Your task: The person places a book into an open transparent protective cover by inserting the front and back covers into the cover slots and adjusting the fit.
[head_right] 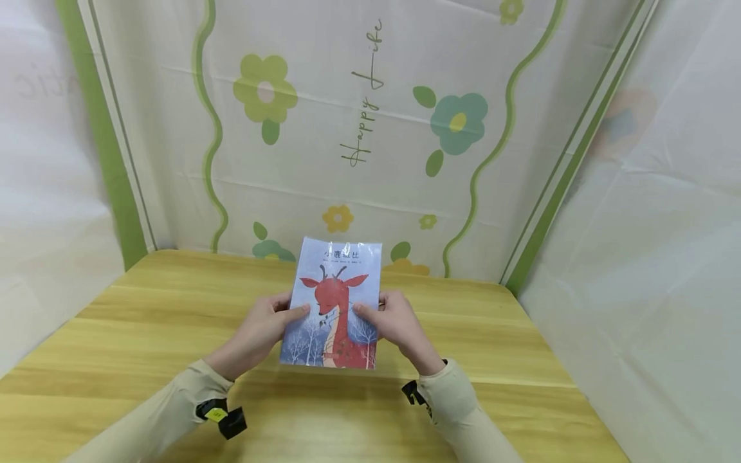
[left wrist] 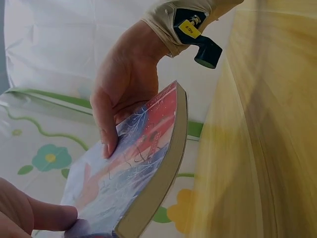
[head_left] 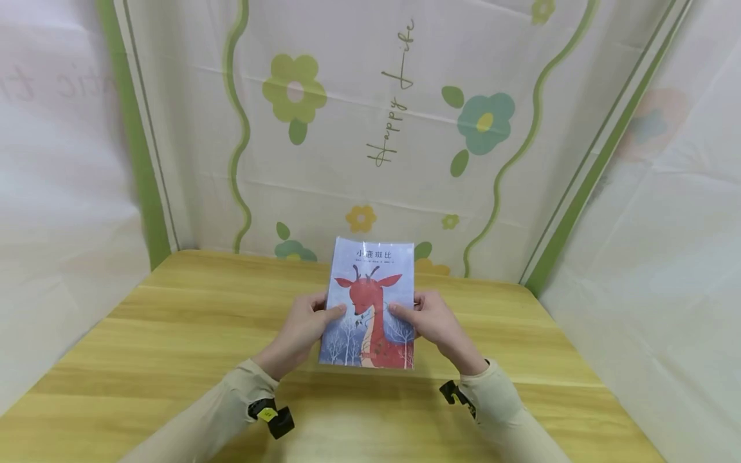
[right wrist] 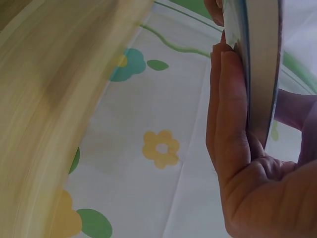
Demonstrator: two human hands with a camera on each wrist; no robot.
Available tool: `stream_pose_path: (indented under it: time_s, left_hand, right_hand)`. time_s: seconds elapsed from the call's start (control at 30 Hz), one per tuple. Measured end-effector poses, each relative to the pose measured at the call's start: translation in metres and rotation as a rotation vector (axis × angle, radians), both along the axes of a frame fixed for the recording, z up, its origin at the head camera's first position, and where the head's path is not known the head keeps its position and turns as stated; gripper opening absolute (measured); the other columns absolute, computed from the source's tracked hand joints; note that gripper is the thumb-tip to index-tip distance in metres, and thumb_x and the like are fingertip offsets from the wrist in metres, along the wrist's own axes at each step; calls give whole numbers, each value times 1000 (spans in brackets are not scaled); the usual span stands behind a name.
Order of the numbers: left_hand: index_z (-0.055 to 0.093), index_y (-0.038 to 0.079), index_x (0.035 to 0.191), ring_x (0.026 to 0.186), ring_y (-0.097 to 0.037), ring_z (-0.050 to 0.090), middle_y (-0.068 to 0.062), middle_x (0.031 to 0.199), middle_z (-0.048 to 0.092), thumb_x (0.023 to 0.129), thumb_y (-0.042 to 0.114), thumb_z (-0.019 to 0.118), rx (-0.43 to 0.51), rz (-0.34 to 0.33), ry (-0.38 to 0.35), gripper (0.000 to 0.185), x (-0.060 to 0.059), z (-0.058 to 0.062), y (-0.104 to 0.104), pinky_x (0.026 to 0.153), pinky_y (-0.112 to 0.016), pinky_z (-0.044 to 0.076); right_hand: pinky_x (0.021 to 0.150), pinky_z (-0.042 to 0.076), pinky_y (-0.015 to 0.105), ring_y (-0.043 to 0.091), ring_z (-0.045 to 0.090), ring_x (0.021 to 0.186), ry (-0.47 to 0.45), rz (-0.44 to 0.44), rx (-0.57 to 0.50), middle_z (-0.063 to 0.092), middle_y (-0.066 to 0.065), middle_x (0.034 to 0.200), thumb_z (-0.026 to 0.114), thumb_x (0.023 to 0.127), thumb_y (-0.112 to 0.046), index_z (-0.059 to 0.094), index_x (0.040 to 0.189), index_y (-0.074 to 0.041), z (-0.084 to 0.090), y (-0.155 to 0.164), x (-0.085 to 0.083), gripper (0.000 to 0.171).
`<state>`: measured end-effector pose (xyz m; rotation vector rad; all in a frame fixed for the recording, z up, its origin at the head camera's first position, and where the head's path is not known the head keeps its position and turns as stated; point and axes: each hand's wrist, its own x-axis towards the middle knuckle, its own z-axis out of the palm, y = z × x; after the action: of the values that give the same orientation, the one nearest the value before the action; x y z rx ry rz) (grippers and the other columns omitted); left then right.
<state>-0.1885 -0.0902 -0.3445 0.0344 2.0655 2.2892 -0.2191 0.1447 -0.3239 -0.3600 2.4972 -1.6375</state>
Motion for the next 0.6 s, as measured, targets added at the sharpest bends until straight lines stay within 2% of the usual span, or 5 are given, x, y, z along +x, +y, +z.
stream_pose_path:
  time_s: [0.27, 0.6]
  left_hand:
    - [63, -3, 125, 87, -25, 62, -16, 107, 62, 96, 9, 64, -47, -14, 12, 32, -1, -3, 0, 73, -34, 57]
    - [62, -4, 126, 84, -24, 62, -15, 103, 64, 97, 11, 63, -106, -28, 5, 32, -2, -4, -2, 74, -34, 57]
  right_hand:
    - [52, 57, 35, 23, 67, 61, 23, -49, 56, 71, 13, 76, 73, 91, -19, 69, 98, 7, 1, 2, -1, 28]
    - [51, 58, 37, 24, 68, 59, 2, -29, 67, 70, 13, 72, 74, 89, -19, 71, 91, 6, -9, 4, -7, 25]
